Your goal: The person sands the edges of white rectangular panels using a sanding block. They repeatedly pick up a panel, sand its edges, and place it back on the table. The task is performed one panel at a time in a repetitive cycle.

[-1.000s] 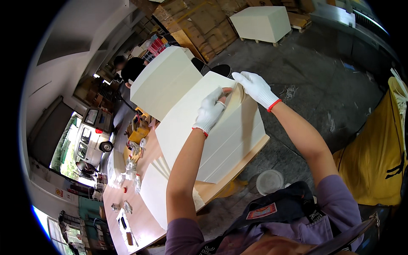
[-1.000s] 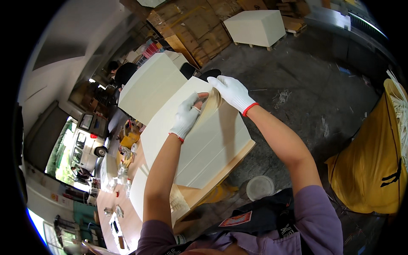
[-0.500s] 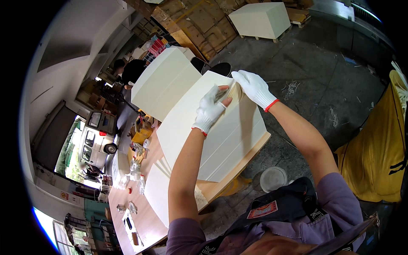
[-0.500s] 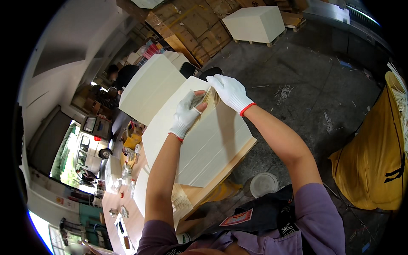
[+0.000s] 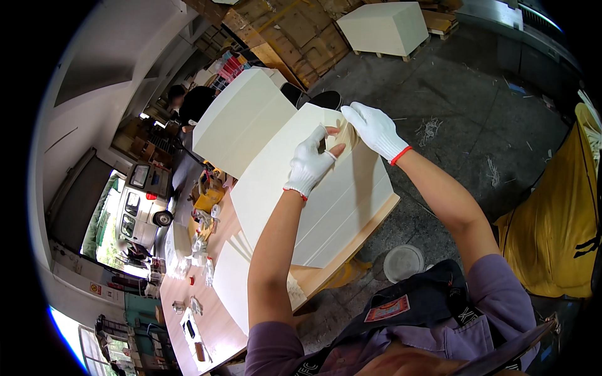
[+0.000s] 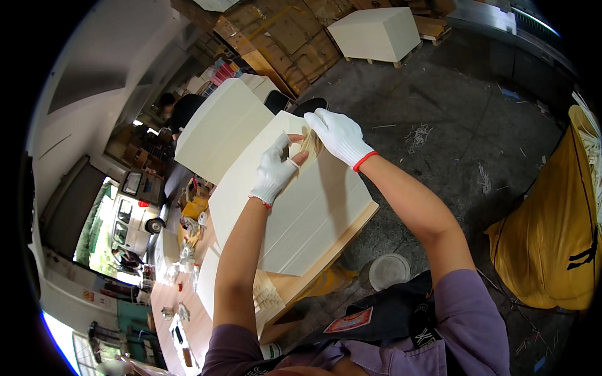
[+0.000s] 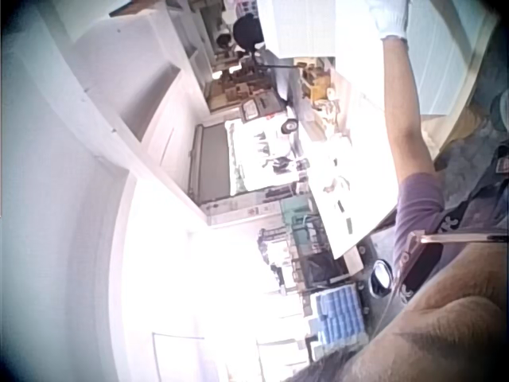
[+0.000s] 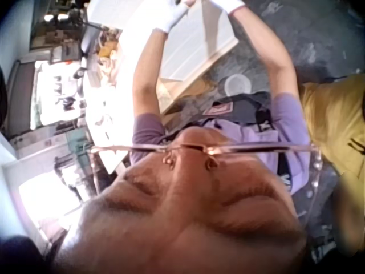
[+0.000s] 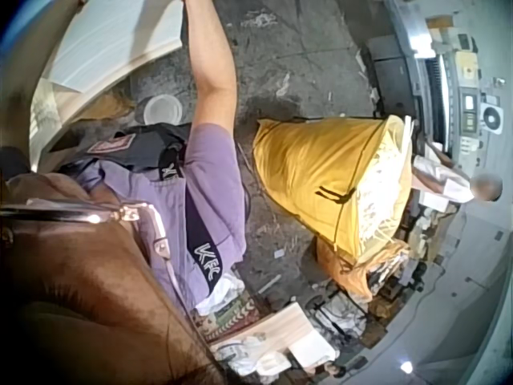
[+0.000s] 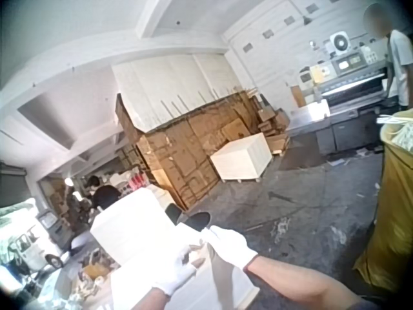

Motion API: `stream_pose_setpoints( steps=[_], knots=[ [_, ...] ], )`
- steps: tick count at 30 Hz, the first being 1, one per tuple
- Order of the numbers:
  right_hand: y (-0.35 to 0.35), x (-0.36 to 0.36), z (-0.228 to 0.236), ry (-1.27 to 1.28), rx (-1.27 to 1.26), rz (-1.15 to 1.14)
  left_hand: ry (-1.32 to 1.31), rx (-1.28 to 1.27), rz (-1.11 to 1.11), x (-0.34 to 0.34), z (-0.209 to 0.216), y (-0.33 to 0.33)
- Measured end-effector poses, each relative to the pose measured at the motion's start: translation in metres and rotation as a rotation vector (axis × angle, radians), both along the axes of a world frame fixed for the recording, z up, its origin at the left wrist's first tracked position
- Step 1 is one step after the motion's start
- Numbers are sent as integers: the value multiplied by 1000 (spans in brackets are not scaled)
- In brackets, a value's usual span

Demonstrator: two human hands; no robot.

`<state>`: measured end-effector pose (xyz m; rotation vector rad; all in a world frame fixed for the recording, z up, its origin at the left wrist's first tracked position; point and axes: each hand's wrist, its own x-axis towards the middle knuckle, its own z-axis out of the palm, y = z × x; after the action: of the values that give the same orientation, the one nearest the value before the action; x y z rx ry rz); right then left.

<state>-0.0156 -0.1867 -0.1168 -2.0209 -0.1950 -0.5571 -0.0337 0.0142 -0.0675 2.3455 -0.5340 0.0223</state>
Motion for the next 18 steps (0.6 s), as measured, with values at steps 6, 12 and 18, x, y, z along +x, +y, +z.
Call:
stream_pose_setpoints(
  steps=[6, 12, 18],
  knots=[
    [-1, 4, -4, -4, 11, -15, -69, -95, -65, 13, -13, 5],
    [-1, -4, 0, 39, 32, 0, -75, -126, -73, 10, -11, 6],
    [-1, -2, 1, 52, 16, 4, -122, -61, -72, 2, -3, 4]
  ],
)
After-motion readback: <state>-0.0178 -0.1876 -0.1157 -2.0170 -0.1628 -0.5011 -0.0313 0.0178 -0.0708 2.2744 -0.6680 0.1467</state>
